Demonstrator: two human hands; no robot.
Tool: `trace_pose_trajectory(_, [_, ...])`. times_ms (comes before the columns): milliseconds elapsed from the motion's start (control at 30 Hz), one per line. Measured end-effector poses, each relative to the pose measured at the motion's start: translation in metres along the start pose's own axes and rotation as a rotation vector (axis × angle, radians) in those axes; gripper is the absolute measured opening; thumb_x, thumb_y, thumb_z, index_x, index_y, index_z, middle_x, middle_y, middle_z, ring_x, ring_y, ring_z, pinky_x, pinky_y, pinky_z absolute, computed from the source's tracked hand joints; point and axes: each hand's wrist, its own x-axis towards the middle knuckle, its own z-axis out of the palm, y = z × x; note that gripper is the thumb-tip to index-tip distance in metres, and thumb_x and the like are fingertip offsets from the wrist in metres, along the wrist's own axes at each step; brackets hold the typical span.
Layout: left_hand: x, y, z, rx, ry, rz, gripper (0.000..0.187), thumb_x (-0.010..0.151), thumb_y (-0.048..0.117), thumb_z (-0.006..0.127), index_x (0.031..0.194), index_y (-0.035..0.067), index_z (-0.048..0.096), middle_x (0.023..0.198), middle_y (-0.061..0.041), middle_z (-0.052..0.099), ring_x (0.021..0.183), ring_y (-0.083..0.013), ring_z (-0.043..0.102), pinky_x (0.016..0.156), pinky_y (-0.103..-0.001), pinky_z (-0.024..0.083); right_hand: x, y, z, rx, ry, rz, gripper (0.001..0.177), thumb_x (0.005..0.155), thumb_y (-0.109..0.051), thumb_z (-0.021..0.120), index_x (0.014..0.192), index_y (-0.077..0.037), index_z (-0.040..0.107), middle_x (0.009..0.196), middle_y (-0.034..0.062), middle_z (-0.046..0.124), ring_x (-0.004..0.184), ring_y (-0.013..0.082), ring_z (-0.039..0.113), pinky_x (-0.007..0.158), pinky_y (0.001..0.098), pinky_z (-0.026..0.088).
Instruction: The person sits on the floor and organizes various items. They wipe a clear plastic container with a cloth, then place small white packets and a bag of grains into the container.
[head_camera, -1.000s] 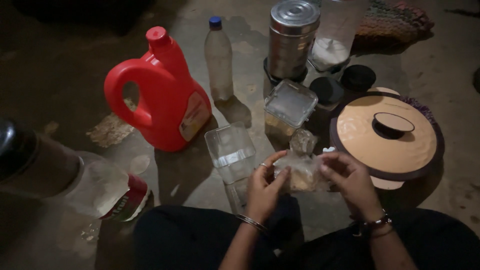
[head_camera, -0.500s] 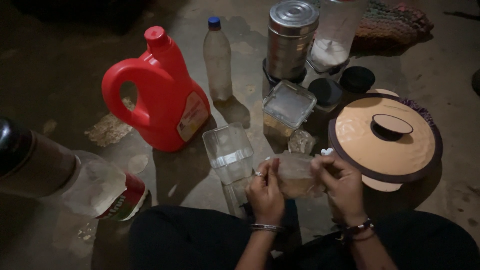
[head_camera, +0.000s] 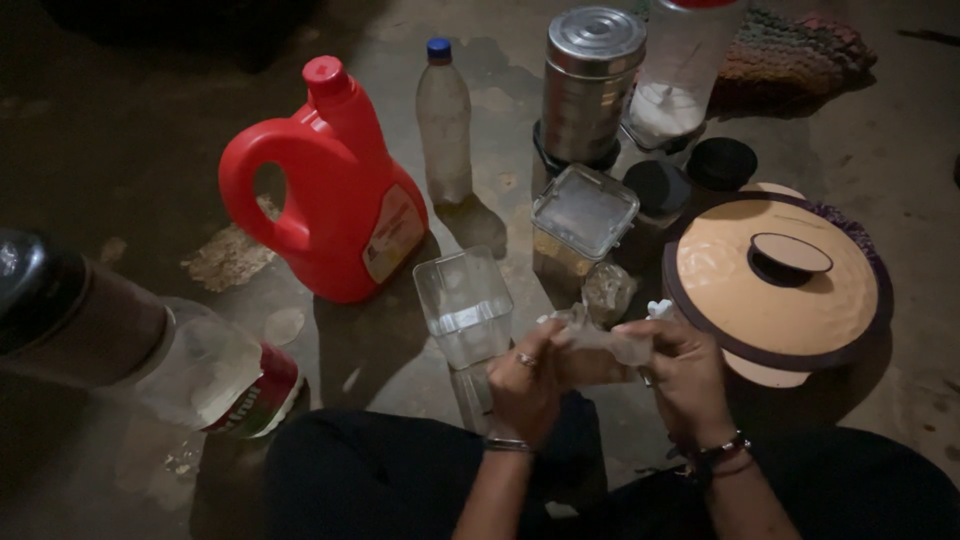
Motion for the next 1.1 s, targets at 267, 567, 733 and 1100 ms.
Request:
trace_pose_trajectory(267, [0.023, 0.022, -0.022, -0.135, -0.256, -0.167, 0.048, 0.094, 0.025, 0.074, 0.137, 0.006, 0.062, 0.104, -0.022, 0.076, 0.095, -0.0286, 0.075, 0.074, -0.036, 0.06, 0.011, -0.009, -0.005, 0.117, 0.078, 0.159, 0.024, 0.088, -0.012, 0.072, 0.111, -0.004, 0.071, 0.103, 0.0088, 0.074, 0.09, 0.0191, 0.072, 0.074, 0.0362, 0.062])
trace_pose_trajectory(567, [0.022, 0.003, -0.018, -0.804, -0.377, -0.799, 0.026, 0.094, 0.002, 0.063, 0.118, 0.005, 0.07, 0.103, -0.013, 0.076, 0.088, -0.0232, 0.076, 0.074, -0.039, 0.068, 0.007, -0.007, -0.003, 0.145, -0.004, 0.135, 0.019, 0.09, -0.001, 0.065, 0.107, -0.004, 0.074, 0.106, 0.0089, 0.074, 0.094, 0.02, 0.072, 0.08, 0.038, 0.062])
trace_pose_trajectory(733, [0.015, -0.01, -0.02, -0.896, -0.359, -0.802, 0.03, 0.09, -0.01, 0.048, 0.104, 0.002, 0.073, 0.103, -0.012, 0.077, 0.088, -0.0185, 0.076, 0.074, -0.035, 0.068, 0.009, 0.002, -0.015, 0.15, -0.085, -0.005, 0.019, 0.095, 0.007, 0.062, 0.101, -0.002, 0.077, 0.105, 0.0139, 0.073, 0.095, 0.0225, 0.072, 0.087, 0.04, 0.062])
trace_pose_trajectory(1100, [0.018, -0.013, -0.03, -1.118, -0.391, -0.911, 0.018, 0.096, -0.001, 0.052, 0.099, 0.004, 0.069, 0.092, -0.004, 0.07, 0.076, -0.0096, 0.065, 0.066, -0.026, 0.057, -0.002, -0.027, -0.008, -0.04, -0.096, -0.136, 0.025, 0.094, 0.008, 0.058, 0.084, -0.004, 0.077, 0.111, 0.0152, 0.076, 0.094, 0.0221, 0.076, 0.071, 0.0332, 0.068])
